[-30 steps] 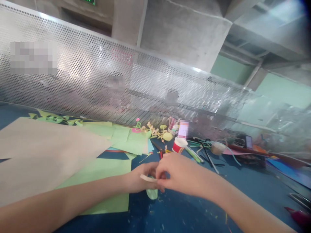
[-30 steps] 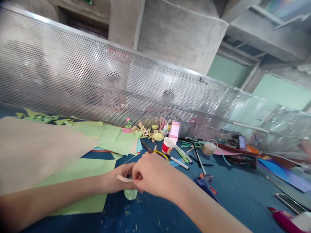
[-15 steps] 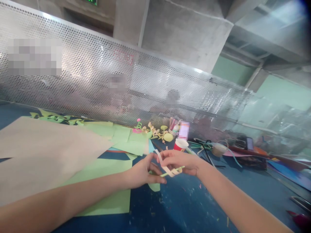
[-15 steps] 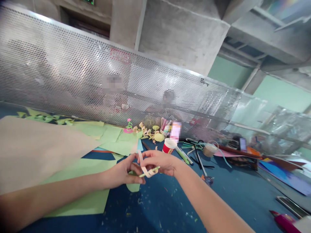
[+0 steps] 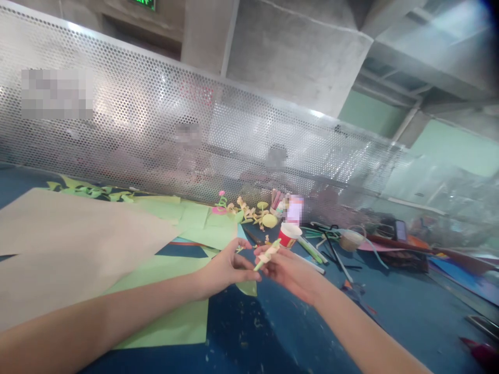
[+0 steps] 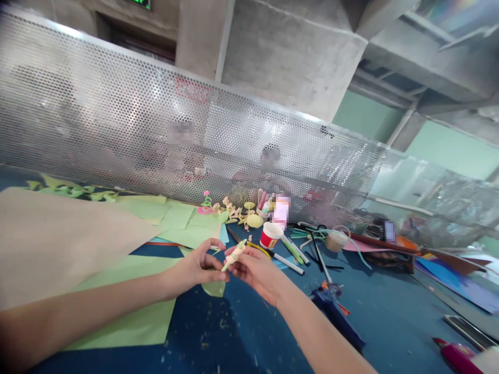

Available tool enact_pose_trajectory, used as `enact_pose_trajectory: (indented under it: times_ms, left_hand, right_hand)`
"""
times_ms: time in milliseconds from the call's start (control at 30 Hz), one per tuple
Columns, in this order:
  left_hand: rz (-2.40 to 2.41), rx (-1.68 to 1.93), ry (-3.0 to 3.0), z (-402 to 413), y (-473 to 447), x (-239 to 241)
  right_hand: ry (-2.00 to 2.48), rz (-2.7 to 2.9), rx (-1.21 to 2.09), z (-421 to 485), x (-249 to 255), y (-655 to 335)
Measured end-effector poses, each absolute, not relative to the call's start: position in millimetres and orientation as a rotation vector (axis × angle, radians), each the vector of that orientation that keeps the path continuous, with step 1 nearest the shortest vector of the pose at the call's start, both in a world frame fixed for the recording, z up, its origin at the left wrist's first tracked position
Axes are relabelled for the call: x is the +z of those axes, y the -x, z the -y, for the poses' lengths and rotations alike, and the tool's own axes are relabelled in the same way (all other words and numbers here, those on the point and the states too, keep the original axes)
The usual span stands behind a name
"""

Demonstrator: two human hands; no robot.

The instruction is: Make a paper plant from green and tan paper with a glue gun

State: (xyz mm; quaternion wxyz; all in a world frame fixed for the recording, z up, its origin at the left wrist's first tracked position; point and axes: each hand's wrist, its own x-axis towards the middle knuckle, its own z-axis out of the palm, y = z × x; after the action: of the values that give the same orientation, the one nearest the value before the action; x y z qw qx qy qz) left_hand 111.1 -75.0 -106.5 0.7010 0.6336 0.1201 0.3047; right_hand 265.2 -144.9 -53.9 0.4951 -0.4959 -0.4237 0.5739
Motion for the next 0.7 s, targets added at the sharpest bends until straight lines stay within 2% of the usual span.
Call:
enact_pose_trajectory:
  times_ms: [167,400,567,700]
  left_hand:
    - [-0.274,0.678,-1.441,76.0,-109.3,-103.1]
    - [-0.246,0.609,-1.446,73.5,-109.0,-102.8]
    - [-0.211,0.57,-1.426,76.9,-109.4,-100.9]
    - [-0.19,0.56,-1.427,79.9,-109.0,-99.1]
  right_hand:
    - [1.333,1.301,1.237,149.0,-47.4,-272.6]
    - [1.526,1.716,0.568,149.5,-51.5,-281.5]
    - [1.417,1.699,0.813,155.6,-50.0,-278.8]
    - [1.399,1.708,0.881,160.8,-45.9,-275.6]
